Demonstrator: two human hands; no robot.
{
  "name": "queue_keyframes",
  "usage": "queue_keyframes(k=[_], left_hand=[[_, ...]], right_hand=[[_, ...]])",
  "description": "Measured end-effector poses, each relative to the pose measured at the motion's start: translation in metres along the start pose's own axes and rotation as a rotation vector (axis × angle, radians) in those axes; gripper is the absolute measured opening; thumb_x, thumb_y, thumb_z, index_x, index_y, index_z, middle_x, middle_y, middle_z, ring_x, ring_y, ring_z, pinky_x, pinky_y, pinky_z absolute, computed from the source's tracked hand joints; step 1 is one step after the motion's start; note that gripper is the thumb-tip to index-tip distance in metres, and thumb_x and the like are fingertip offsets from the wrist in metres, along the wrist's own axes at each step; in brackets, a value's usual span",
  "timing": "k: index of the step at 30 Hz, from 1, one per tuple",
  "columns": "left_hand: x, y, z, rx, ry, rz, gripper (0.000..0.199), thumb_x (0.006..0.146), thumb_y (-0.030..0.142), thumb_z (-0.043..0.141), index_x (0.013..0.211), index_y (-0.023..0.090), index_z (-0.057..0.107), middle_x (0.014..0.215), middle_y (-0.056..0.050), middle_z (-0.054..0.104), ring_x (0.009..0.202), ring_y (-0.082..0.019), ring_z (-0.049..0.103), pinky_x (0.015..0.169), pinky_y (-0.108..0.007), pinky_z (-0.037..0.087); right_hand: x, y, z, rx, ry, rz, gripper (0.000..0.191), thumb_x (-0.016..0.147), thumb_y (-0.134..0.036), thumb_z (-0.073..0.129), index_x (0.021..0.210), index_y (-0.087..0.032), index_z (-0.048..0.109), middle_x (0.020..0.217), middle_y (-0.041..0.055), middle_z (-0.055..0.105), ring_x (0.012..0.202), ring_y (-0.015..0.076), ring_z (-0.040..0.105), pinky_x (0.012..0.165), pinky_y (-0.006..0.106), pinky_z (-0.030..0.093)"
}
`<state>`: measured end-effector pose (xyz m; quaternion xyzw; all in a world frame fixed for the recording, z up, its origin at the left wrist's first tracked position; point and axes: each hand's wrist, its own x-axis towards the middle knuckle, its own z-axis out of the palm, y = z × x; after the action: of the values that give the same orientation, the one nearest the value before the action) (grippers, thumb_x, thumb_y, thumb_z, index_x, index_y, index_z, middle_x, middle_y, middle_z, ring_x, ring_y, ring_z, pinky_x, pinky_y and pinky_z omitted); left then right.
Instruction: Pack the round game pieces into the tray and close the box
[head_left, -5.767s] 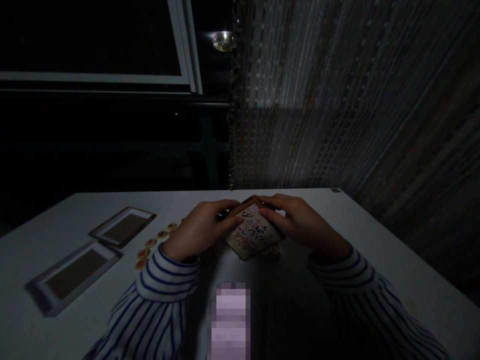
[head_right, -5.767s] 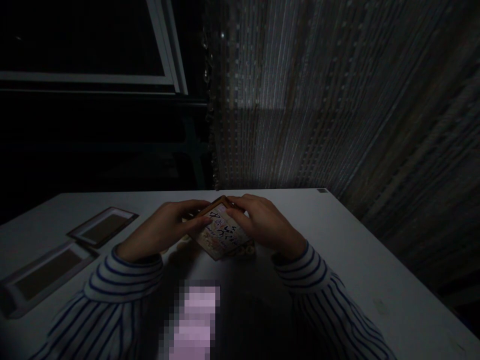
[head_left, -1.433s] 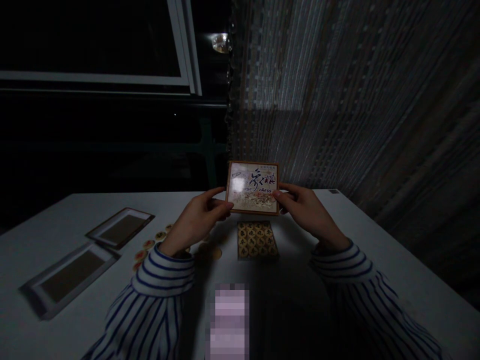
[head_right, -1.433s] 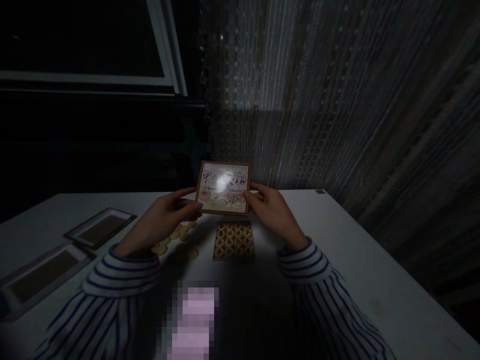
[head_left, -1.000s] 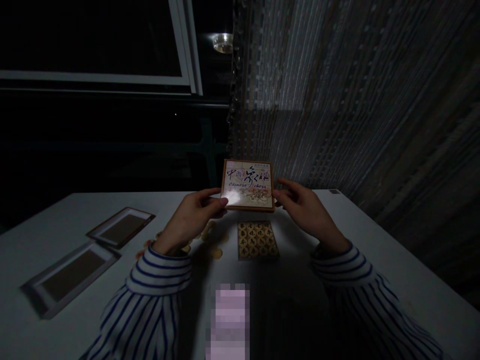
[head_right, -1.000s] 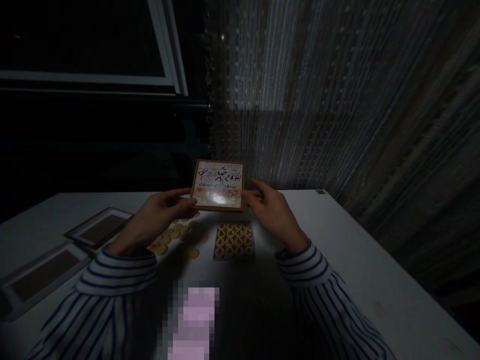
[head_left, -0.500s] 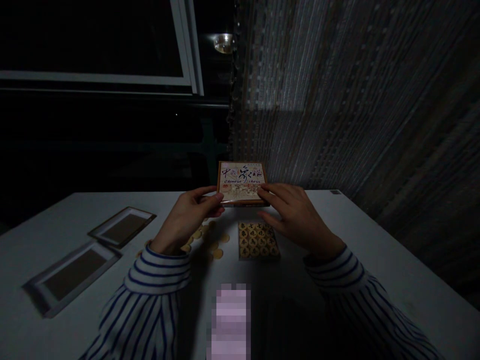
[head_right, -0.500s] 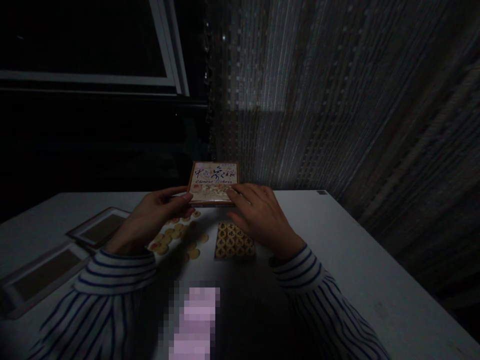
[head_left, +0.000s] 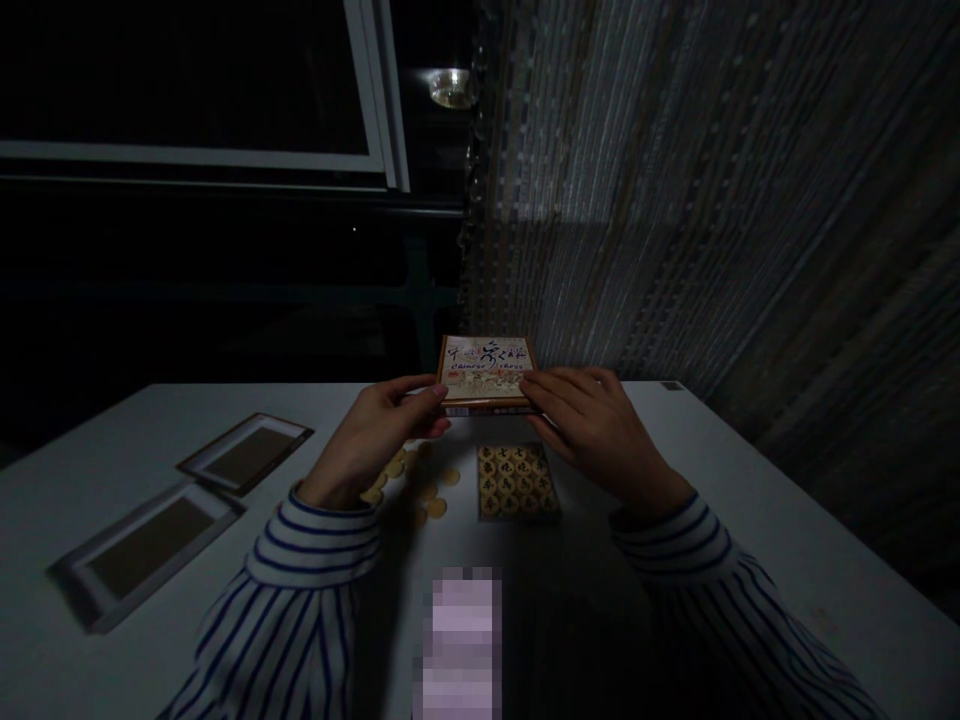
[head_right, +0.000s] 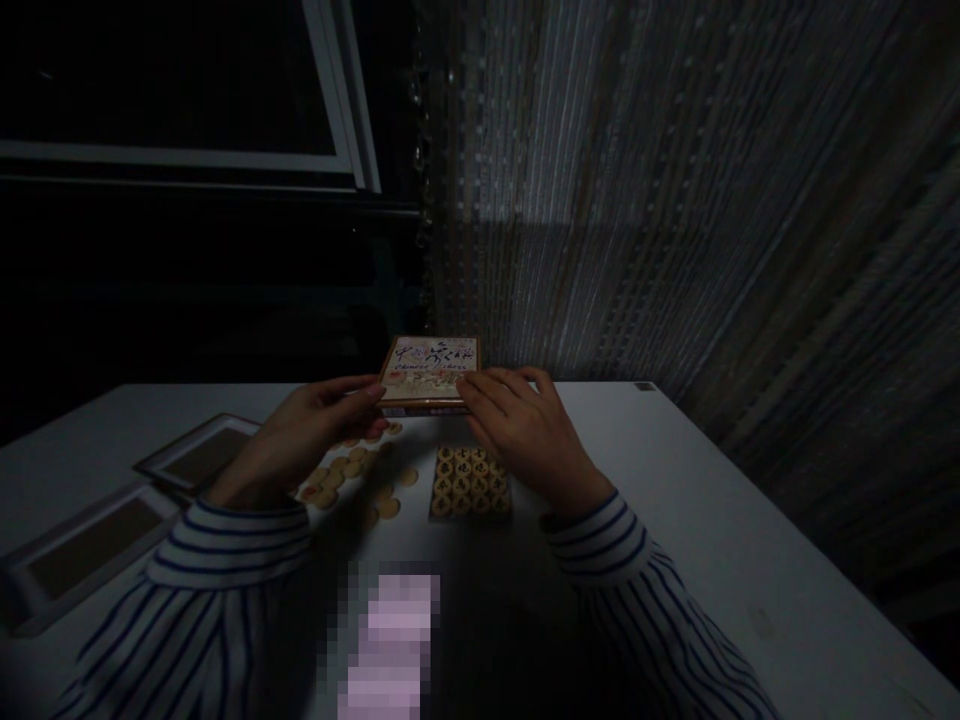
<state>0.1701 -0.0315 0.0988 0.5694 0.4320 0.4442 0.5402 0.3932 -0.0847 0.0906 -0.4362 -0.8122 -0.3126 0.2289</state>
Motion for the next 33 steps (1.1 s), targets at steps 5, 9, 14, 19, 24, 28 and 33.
queue_keyframes(k=[5, 9, 14, 19, 24, 28, 33], left_hand=[[0.0002, -0.0001, 0.0001, 0.021, -0.015, 0.018, 0.039, 0.07, 0.028, 0.063, 0.103, 0.01, 0.058, 0.075, -0.005, 0.065, 0.053, -0.007, 0.057, 0.051, -0.017, 0.049], [-0.0003, -0.0003, 0.0002, 0.054, -0.022, 0.038, 0.04, 0.071, 0.033, 0.062, 0.103, 0.01, 0.059, 0.081, -0.006, 0.065, 0.053, -0.006, 0.056, 0.051, -0.018, 0.048], [-0.0012, -0.0004, -0.0015, 0.101, -0.055, 0.075, 0.042, 0.072, 0.039, 0.058, 0.103, 0.012, 0.059, 0.086, -0.007, 0.065, 0.054, -0.007, 0.056, 0.05, -0.018, 0.047], [-0.0008, 0.001, -0.0051, 0.307, 0.055, 0.147, 0.046, 0.07, 0.047, 0.056, 0.104, 0.015, 0.06, 0.081, -0.006, 0.066, 0.056, -0.012, 0.059, 0.05, -0.022, 0.047], [-0.0032, 0.0027, -0.008, 0.529, 0.151, 0.324, 0.051, 0.071, 0.05, 0.053, 0.109, 0.016, 0.057, 0.092, -0.008, 0.066, 0.072, -0.018, 0.062, 0.059, -0.028, 0.05], [-0.0045, -0.0008, -0.0078, 0.637, 0.074, 0.548, 0.052, 0.071, 0.046, 0.057, 0.116, 0.02, 0.052, 0.115, -0.007, 0.057, 0.097, -0.021, 0.056, 0.081, -0.035, 0.047], [-0.0034, -0.0052, -0.0073, 0.732, 0.002, 0.707, 0.05, 0.071, 0.041, 0.058, 0.116, 0.021, 0.051, 0.123, -0.006, 0.051, 0.112, -0.021, 0.046, 0.097, -0.039, 0.035]], right_hand=[[-0.0006, 0.0001, 0.0001, -0.013, 0.005, -0.011, 0.032, 0.086, -0.023, 0.043, 0.116, -0.013, 0.049, 0.117, 0.0097, 0.056, 0.104, 0.0212, 0.048, 0.082, 0.038, 0.033], [-0.0011, 0.0011, 0.0012, -0.018, 0.008, -0.016, 0.031, 0.087, -0.024, 0.043, 0.116, -0.013, 0.048, 0.117, 0.0093, 0.056, 0.104, 0.0208, 0.049, 0.081, 0.038, 0.034], [-0.002, 0.0021, 0.0018, -0.019, 0.006, -0.01, 0.032, 0.087, -0.024, 0.043, 0.116, -0.012, 0.048, 0.116, 0.0093, 0.056, 0.104, 0.0207, 0.049, 0.081, 0.037, 0.034], [-0.0018, 0.0027, 0.0009, -0.006, 0.004, 0.001, 0.031, 0.086, -0.025, 0.044, 0.114, -0.012, 0.049, 0.114, 0.0104, 0.057, 0.101, 0.0204, 0.05, 0.08, 0.035, 0.036], [-0.001, 0.0042, 0.0006, 0.017, 0.018, 0.022, 0.03, 0.086, -0.025, 0.044, 0.112, -0.012, 0.05, 0.112, 0.0106, 0.059, 0.099, 0.0196, 0.052, 0.079, 0.034, 0.037], [0.0003, 0.0035, 0.0005, 0.031, 0.011, 0.032, 0.03, 0.086, -0.026, 0.043, 0.113, -0.013, 0.05, 0.112, 0.011, 0.059, 0.098, 0.0201, 0.052, 0.079, 0.035, 0.038], [0.0015, 0.0022, 0.0, 0.044, 0.02, 0.031, 0.03, 0.086, -0.027, 0.043, 0.112, -0.013, 0.05, 0.111, 0.0112, 0.059, 0.099, 0.0205, 0.052, 0.079, 0.035, 0.038]])
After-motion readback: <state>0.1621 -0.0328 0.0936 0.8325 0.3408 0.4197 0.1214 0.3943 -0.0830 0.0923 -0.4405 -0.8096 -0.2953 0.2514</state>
